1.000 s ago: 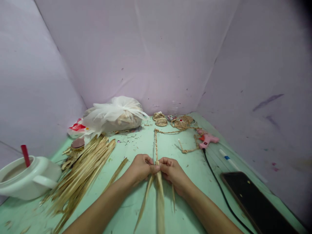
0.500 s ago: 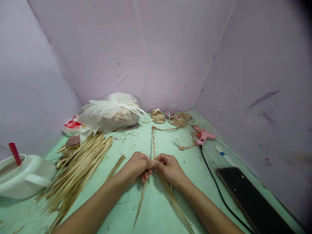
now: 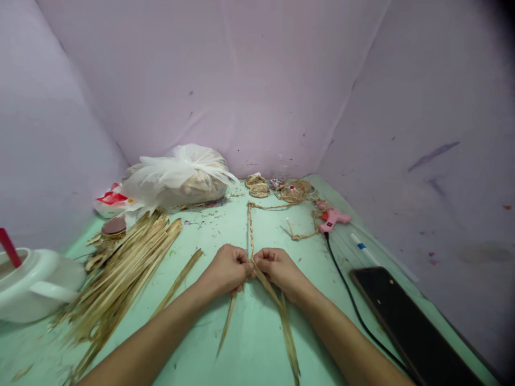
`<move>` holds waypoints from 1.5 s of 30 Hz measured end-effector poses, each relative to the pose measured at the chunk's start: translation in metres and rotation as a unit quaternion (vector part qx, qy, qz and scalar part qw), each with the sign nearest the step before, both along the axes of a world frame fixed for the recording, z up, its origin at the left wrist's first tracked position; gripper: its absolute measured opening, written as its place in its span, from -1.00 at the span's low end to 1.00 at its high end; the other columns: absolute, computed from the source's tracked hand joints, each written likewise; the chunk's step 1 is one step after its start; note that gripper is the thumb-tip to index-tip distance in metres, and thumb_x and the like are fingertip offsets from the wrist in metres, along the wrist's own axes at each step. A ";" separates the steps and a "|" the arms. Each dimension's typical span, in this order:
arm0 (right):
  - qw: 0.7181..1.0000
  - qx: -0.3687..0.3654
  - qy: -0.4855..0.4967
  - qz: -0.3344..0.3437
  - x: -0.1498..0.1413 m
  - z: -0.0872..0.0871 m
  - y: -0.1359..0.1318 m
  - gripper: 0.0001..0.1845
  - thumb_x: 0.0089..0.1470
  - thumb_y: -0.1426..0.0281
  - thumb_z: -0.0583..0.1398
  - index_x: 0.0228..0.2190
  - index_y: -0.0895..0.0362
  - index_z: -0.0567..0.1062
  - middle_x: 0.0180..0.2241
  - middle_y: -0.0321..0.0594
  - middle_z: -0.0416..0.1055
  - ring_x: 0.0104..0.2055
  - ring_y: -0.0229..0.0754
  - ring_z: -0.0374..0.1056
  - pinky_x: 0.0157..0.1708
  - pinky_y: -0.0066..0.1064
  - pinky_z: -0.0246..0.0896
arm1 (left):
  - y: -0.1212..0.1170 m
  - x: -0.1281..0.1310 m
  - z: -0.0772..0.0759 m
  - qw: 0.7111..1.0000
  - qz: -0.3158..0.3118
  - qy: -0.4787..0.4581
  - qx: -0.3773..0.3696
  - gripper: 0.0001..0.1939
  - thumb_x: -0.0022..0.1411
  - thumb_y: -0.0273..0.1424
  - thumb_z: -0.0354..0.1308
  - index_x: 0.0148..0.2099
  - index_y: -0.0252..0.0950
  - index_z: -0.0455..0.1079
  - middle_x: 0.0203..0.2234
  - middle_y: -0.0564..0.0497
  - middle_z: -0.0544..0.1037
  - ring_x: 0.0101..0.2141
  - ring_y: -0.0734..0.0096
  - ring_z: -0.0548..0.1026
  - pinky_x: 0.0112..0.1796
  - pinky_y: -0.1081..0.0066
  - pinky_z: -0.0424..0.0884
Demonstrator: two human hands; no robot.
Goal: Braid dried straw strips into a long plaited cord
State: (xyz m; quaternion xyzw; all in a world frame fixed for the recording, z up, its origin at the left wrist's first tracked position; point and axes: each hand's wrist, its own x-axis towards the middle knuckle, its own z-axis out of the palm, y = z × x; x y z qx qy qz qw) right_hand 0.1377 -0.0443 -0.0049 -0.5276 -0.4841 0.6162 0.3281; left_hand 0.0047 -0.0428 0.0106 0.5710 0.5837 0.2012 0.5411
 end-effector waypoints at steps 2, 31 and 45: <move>1.000 0.016 -0.012 -0.005 0.000 -0.001 0.001 -0.94 -0.25 0.47 0.06 -0.65 0.18 0.31 -0.74 -0.37 0.23 -0.71 -0.43 -0.05 -0.69 -0.55 -0.19 | 0.000 0.000 0.000 1.000 -0.002 -0.003 -0.005 -0.91 -0.10 -0.45 0.02 -0.58 -0.34 0.26 -0.83 0.14 0.24 -0.82 0.57 0.21 -0.80 0.56 0.11; 0.863 0.250 -0.436 0.049 -0.022 0.024 -0.042 -0.77 -0.09 0.48 0.01 -0.47 0.20 0.47 -0.50 -0.08 0.47 -0.52 -0.19 0.30 -0.55 -0.43 -0.09 | -0.008 0.013 0.001 0.983 0.153 -0.089 -0.042 -0.88 -0.29 -0.52 -0.05 -0.75 -0.31 0.09 -0.87 0.18 0.04 -0.75 0.66 -0.04 -0.67 0.53 -0.11; 0.993 0.071 -0.078 -0.056 0.003 0.020 -0.007 -0.79 -0.12 0.27 0.10 -0.55 0.18 0.36 -0.62 -0.28 0.31 -0.58 -0.31 0.20 -0.56 -0.49 0.06 | -0.001 -0.002 0.005 0.997 0.003 -0.080 -0.008 -0.81 -0.21 -0.38 0.02 -0.71 -0.31 0.08 -0.84 0.20 0.02 -0.71 0.67 -0.08 -0.62 0.50 -0.19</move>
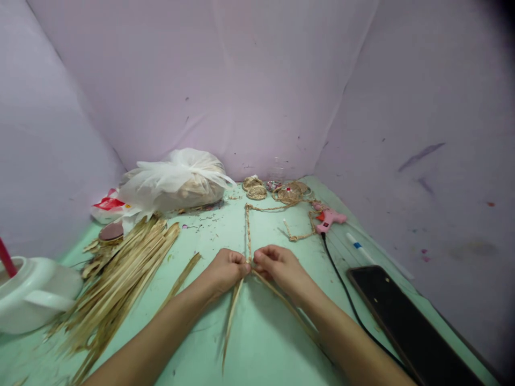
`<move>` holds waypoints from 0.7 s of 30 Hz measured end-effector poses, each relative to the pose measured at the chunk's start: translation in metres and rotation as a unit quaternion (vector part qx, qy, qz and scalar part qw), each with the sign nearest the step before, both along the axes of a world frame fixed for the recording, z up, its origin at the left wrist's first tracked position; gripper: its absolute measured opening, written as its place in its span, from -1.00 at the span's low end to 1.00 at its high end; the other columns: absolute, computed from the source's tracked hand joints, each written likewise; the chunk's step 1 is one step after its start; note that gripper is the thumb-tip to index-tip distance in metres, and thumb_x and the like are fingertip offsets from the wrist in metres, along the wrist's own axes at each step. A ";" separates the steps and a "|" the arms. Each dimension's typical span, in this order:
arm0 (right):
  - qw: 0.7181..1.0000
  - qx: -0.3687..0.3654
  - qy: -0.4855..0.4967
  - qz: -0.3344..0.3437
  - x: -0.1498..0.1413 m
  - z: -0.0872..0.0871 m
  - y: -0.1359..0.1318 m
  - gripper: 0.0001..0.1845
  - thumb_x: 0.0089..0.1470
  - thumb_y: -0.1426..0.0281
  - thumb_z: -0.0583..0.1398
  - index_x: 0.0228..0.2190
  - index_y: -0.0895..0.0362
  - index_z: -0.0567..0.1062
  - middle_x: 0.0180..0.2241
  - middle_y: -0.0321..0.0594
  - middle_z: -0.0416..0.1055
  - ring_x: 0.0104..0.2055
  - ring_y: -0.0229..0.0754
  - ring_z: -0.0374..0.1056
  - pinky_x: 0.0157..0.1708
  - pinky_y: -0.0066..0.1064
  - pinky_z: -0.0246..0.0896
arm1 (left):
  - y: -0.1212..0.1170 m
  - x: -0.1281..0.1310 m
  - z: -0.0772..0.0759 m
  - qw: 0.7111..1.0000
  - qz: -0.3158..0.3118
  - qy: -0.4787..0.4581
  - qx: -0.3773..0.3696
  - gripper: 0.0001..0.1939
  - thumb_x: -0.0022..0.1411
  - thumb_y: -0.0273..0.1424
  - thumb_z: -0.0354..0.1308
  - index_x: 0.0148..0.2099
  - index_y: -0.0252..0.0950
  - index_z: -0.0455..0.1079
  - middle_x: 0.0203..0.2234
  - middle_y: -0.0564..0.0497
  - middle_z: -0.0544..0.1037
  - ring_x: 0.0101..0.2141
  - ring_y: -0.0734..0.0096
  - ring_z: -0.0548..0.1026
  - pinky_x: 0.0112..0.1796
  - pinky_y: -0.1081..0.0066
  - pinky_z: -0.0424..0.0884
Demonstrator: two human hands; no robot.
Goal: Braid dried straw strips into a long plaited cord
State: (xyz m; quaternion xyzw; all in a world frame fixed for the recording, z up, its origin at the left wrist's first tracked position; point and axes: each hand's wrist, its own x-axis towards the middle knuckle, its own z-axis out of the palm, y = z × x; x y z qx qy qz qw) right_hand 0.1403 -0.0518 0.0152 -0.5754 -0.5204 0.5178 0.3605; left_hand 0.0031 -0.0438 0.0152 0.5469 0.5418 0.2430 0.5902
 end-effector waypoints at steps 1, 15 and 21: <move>0.998 -0.044 0.049 0.024 -0.003 -0.005 0.000 -0.80 -0.11 0.28 0.09 -0.53 0.18 0.34 -0.64 -0.31 0.28 -0.61 -0.33 0.18 -0.59 -0.50 0.05 | 0.000 0.000 -0.001 1.000 0.002 -0.006 -0.002 -0.81 -0.22 -0.39 0.02 -0.71 -0.30 0.08 -0.84 0.20 0.03 -0.71 0.67 -0.07 -0.62 0.50 -0.18; 0.999 0.027 0.002 0.035 -0.010 -0.025 0.001 -0.89 -0.23 0.41 0.10 -0.64 0.21 0.35 -0.68 -0.35 0.23 -0.62 -0.38 0.05 -0.61 -0.53 -0.08 | 0.002 -0.004 0.007 0.999 0.029 0.039 -0.001 -0.96 -0.32 -0.54 -0.06 -0.70 -0.34 0.17 -0.84 0.18 0.07 -0.71 0.65 -0.04 -0.62 0.50 -0.16; 0.998 0.063 -0.018 0.016 -0.013 -0.028 -0.003 -0.87 -0.23 0.43 0.05 -0.65 0.21 0.37 -0.68 -0.33 0.24 -0.60 -0.36 0.07 -0.59 -0.52 -0.05 | 0.003 0.002 0.009 0.997 0.069 0.035 -0.006 -0.91 -0.31 -0.56 -0.06 -0.73 -0.33 0.19 -0.84 0.17 0.08 -0.69 0.61 0.01 -0.61 0.52 -0.07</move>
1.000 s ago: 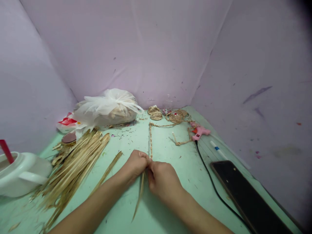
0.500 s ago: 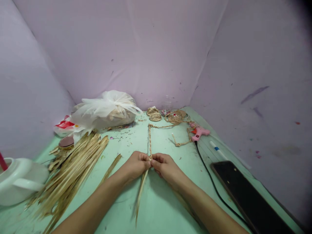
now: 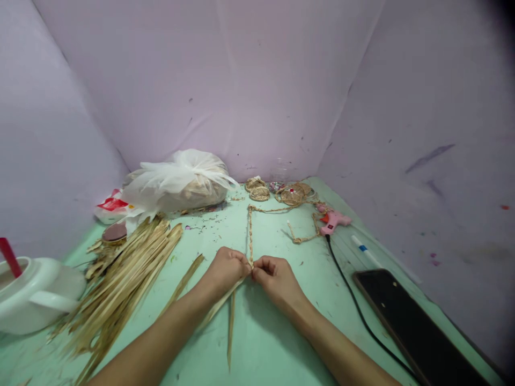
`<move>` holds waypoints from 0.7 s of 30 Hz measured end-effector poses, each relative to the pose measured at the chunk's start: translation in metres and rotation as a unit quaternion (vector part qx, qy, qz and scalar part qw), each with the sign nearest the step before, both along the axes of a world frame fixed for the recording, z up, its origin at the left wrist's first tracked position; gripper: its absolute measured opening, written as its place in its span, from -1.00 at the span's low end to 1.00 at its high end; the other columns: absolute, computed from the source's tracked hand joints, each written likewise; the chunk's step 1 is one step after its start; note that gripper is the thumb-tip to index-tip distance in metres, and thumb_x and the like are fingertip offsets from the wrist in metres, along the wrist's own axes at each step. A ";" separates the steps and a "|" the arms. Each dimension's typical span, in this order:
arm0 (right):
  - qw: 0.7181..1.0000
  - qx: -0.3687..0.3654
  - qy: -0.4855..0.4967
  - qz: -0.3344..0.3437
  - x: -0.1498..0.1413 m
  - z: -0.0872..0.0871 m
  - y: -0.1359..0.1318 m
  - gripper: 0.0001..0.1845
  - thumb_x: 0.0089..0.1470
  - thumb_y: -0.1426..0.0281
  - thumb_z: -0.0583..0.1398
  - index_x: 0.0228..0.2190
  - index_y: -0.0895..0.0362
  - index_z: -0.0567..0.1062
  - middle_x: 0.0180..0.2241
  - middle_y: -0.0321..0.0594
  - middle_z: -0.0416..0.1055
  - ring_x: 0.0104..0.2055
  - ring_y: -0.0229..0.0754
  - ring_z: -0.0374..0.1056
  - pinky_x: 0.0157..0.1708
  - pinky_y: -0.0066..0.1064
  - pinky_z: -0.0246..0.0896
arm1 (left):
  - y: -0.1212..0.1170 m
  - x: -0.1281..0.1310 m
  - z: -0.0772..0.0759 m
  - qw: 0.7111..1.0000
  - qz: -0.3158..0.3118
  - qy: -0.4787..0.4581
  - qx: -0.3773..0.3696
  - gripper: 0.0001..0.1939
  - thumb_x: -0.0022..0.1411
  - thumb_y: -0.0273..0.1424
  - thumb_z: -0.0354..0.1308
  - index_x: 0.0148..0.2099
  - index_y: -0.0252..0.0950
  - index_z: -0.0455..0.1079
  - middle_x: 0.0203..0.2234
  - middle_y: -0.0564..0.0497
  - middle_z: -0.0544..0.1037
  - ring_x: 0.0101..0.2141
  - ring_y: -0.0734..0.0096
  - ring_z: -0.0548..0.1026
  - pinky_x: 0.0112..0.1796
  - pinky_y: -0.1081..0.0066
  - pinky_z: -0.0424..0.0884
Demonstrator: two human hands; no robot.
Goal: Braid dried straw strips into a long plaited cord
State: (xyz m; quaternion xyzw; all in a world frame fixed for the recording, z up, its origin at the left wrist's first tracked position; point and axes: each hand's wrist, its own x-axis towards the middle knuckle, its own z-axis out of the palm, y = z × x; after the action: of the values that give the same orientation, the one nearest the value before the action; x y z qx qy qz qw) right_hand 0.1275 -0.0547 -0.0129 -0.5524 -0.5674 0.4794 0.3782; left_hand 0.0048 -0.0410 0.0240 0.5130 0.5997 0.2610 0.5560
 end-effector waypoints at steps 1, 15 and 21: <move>1.000 0.004 -0.001 -0.001 0.000 0.000 0.000 -0.86 -0.23 0.44 0.05 -0.66 0.21 0.38 -0.68 -0.33 0.24 -0.60 -0.36 0.07 -0.59 -0.52 -0.05 | 0.000 0.000 0.000 1.000 -0.001 0.006 0.006 -0.91 -0.30 -0.56 -0.06 -0.73 -0.33 0.19 -0.84 0.17 0.09 -0.68 0.61 0.02 -0.61 0.52 -0.06; 0.980 -0.142 0.142 -0.001 -0.003 0.008 -0.003 -0.92 -0.32 0.43 0.15 -0.68 0.21 0.35 -0.74 -0.39 0.19 -0.68 -0.43 -0.05 -0.66 -0.53 -0.24 | -0.001 -0.013 -0.006 0.974 -0.127 0.159 0.096 -0.88 -0.23 -0.50 -0.03 -0.70 -0.31 0.08 -0.77 0.18 0.01 -0.65 0.61 -0.01 -0.60 0.52 -0.12; 0.974 -0.160 0.157 -0.035 -0.005 0.007 -0.004 -0.94 -0.32 0.45 0.13 -0.69 0.19 0.32 -0.77 -0.43 0.15 -0.72 -0.46 -0.13 -0.69 -0.52 -0.29 | -0.008 -0.014 0.010 0.955 -0.135 0.238 0.114 -0.82 -0.16 -0.46 0.00 -0.72 -0.31 0.15 -0.81 0.16 0.06 -0.67 0.59 0.02 -0.59 0.50 -0.10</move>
State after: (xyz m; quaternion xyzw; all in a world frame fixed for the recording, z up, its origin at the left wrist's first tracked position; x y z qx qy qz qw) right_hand 0.1229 -0.0587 -0.0062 -0.5432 -0.3973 0.6310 0.3859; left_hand -0.0092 -0.0487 0.0336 0.6967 0.6056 0.1207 0.3650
